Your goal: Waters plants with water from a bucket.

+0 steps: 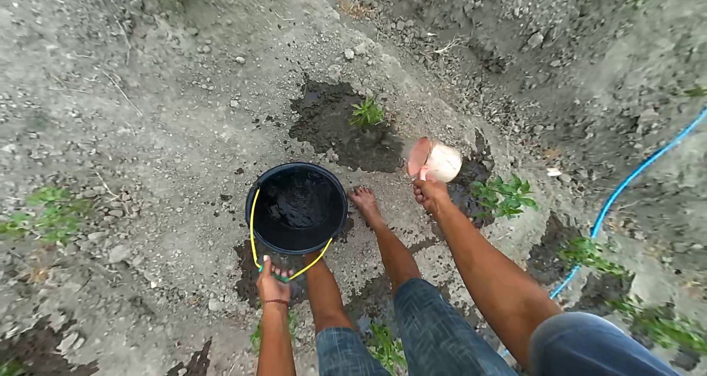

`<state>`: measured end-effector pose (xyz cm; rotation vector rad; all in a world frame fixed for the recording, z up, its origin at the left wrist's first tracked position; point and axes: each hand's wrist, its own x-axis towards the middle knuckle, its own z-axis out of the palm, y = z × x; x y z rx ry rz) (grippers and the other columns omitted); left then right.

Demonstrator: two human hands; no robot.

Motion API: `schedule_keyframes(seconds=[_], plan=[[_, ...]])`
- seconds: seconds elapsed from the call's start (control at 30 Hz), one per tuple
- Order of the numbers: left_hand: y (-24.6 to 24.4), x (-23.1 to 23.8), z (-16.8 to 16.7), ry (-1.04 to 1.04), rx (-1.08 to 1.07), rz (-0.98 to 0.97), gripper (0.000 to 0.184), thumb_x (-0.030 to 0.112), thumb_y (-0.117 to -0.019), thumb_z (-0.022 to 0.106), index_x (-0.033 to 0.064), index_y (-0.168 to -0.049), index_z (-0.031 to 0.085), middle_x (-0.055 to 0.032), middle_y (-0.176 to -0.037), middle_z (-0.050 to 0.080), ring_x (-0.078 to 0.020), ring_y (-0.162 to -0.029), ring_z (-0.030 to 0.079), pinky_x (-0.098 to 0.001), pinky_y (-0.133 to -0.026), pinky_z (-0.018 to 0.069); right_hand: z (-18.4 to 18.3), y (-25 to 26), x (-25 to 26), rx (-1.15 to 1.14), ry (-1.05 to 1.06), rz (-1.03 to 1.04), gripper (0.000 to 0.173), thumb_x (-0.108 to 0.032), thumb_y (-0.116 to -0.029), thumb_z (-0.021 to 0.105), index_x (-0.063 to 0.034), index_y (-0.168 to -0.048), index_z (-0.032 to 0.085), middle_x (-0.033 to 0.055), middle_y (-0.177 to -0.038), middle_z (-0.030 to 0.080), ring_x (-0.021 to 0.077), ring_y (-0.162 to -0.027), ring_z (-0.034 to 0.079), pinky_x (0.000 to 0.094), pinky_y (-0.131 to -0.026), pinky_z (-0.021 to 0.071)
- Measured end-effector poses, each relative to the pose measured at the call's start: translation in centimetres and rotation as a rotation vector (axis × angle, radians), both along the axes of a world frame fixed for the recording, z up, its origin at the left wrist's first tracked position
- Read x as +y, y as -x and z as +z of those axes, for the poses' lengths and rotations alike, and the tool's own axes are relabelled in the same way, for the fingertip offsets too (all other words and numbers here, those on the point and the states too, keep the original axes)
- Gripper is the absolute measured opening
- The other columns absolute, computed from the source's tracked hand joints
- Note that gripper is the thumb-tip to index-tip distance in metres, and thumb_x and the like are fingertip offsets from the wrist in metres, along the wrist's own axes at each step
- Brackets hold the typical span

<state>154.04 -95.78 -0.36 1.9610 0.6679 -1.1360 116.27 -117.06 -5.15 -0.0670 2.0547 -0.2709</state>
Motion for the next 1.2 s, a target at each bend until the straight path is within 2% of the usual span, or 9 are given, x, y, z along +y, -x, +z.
schedule_keyframes(seconds=[0.2,0.27,0.33,0.4,0.53,0.73,0.83,1.0,1.2], plan=[[3.2,-7.6,4.0,0.290,0.217,0.027,0.042,0.019,-0.1092,0.042,0.0186,-0.068,0.043,0.0091,-0.045,0.031,-0.0043,-0.034,0.031,-0.0206,-0.036,0.0342,7.8,-3.0,5.7,-0.363,0.153,0.541,0.021,-0.010,-0.1030,0.055,0.0038,-0.116,0.062,0.0008,-0.069,0.058,0.0059,-0.049,0.048,0.0232,-0.045,0.0428],[2.4,-9.6,5.2,0.258,0.205,0.040,0.042,0.018,-0.1076,0.046,0.0183,-0.066,0.041,0.0083,-0.044,0.031,-0.0044,-0.033,0.030,-0.0205,-0.034,0.0326,9.9,-5.7,5.6,-0.411,0.158,1.080,0.025,-0.017,-0.0986,0.062,0.0007,-0.112,0.072,0.0078,-0.079,0.067,0.0147,-0.064,0.061,0.0342,-0.062,0.0533],[1.0,-10.2,7.5,0.267,0.218,0.030,0.036,0.015,-0.1068,0.049,0.0156,-0.071,0.044,0.0078,-0.046,0.031,-0.0040,-0.034,0.031,-0.0199,-0.034,0.0329,11.8,-10.8,4.2,-0.394,0.007,1.623,0.037,-0.024,-0.1038,0.057,-0.0123,-0.138,0.065,0.0223,-0.108,0.073,0.0378,-0.099,0.071,0.0576,-0.093,0.0542],[-0.5,-9.9,10.8,0.309,0.228,-0.028,0.027,0.011,-0.1056,0.050,0.0123,-0.079,0.047,0.0075,-0.049,0.032,-0.0031,-0.036,0.033,-0.0185,-0.035,0.0346,12.0,-17.1,3.3,-0.271,-0.113,2.008,0.050,-0.021,-0.1069,0.047,-0.0252,-0.156,0.045,0.0292,-0.122,0.067,0.0506,-0.109,0.066,0.0676,-0.091,0.0511],[-4.7,-9.3,17.0,0.453,0.225,-0.209,0.019,0.012,-0.0947,0.059,0.0126,-0.079,0.048,0.0084,-0.051,0.035,-0.0027,-0.039,0.037,-0.0190,-0.039,0.0378,8.2,-27.7,2.1,-0.052,-0.121,2.271,0.050,0.000,-0.1034,0.042,-0.0058,-0.153,0.043,0.0362,-0.131,0.056,0.0553,-0.112,0.062,0.0661,-0.088,0.0533],[-12.5,-12.4,20.5,0.618,0.168,-0.352,0.024,0.015,-0.0877,0.069,0.0152,-0.076,0.047,0.0079,-0.053,0.038,-0.0032,-0.040,0.036,-0.0192,-0.040,0.0360,7.9,-37.4,-0.1,-0.323,-0.264,2.023,0.039,-0.017,-0.1003,0.060,0.0034,-0.134,0.060,0.0312,-0.123,0.065,0.0479,-0.116,0.063,0.0671,-0.097,0.0492],[-15.8,-15.1,20.0,0.626,0.143,-0.383,0.025,0.017,-0.0863,0.070,0.0142,-0.076,0.047,0.0074,-0.054,0.038,-0.0037,-0.040,0.036,-0.0201,-0.040,0.0350,5.0,-38.9,-1.8,-0.708,-0.118,1.532,0.018,-0.022,-0.0969,0.066,-0.0051,-0.099,0.070,0.0032,-0.070,0.058,0.0137,-0.056,0.052,0.0336,-0.052,0.0446],[-21.5,-18.6,17.1,0.543,0.081,-0.393,0.024,0.021,-0.0873,0.070,0.0132,-0.077,0.050,0.0074,-0.055,0.040,-0.0029,-0.041,0.036,-0.0195,-0.040,0.0355,3.3,-42.0,-5.6,-1.259,-0.243,0.758,0.015,-0.014,-0.0932,0.057,-0.0185,-0.106,0.064,-0.0123,-0.059,0.048,-0.0040,-0.041,0.036,0.0138,-0.037,0.0305],[-28.9,-22.6,11.0,0.453,-0.009,-0.204,0.019,0.021,-0.0955,0.056,0.0148,-0.078,0.053,0.0109,-0.050,0.036,-0.0013,-0.039,0.036,-0.0187,-0.039,0.0372,1.2,-43.5,-11.3,-1.470,-0.141,0.577,0.016,-0.025,-0.0854,0.074,-0.0220,-0.100,0.068,-0.0124,-0.060,0.051,-0.0056,-0.041,0.039,0.0115,-0.036,0.0316]])
